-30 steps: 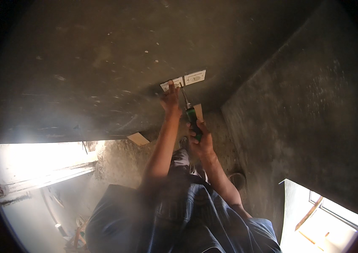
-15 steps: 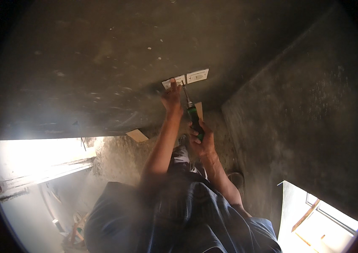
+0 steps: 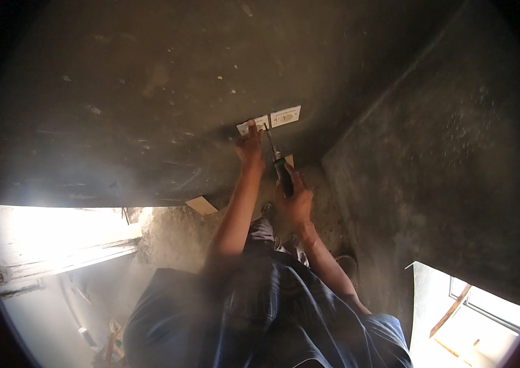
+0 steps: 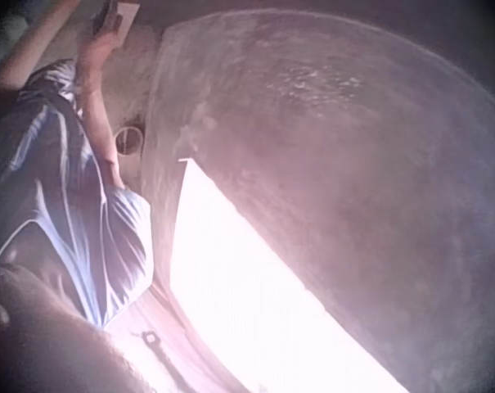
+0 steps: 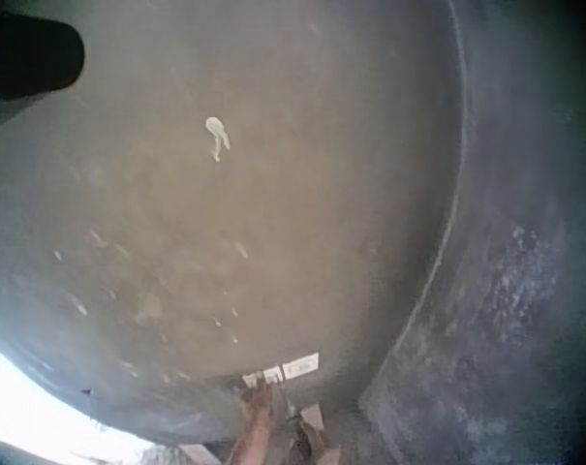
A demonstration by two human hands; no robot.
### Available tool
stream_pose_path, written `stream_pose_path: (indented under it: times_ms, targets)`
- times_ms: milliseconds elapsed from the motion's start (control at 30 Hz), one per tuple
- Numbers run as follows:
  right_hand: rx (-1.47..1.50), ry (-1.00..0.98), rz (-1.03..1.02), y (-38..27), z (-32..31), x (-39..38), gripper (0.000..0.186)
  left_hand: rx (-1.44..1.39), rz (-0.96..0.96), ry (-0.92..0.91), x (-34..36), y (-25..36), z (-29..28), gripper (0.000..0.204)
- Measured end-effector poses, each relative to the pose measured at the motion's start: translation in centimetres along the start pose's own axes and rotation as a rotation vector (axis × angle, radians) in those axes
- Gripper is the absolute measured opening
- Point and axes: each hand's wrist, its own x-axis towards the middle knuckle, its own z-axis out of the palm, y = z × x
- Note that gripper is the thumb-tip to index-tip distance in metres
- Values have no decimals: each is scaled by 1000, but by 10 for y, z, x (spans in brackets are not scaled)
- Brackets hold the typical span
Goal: The person installs electrical sockets by inserting them into wall openings and securing them using a screwdriver.
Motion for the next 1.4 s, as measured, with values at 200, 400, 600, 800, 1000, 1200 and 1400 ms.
stream_pose_path:
  times_ms: [200, 400, 600, 800, 1000, 1200, 1400]
  targets:
    - [87, 32, 72, 8, 23, -19, 41, -14, -65, 52, -15, 7, 5, 48]
    - [1414, -152, 905, 0, 1, -10, 36, -41, -65, 32, -9, -2, -7, 47]
    - [1251, -220, 844, 6, -22, 5, 40, -61, -171, 47, -7, -1, 0, 68]
    - [1521, -297, 865, -7, -62, -25, 38, 10, -355, -249, -5, 25, -29, 69]
    - [1921, -308, 915, -36, -103, -76, 37, 143, -478, -932, -110, 69, -55, 47]
    - [2055, -402, 878, -52, -133, -111, 36, 199, -274, -1160, -196, 92, -60, 39]
    - [2386, -451, 815, -53, -146, -155, 36, 300, -235, -1307, -225, 91, -66, 44]
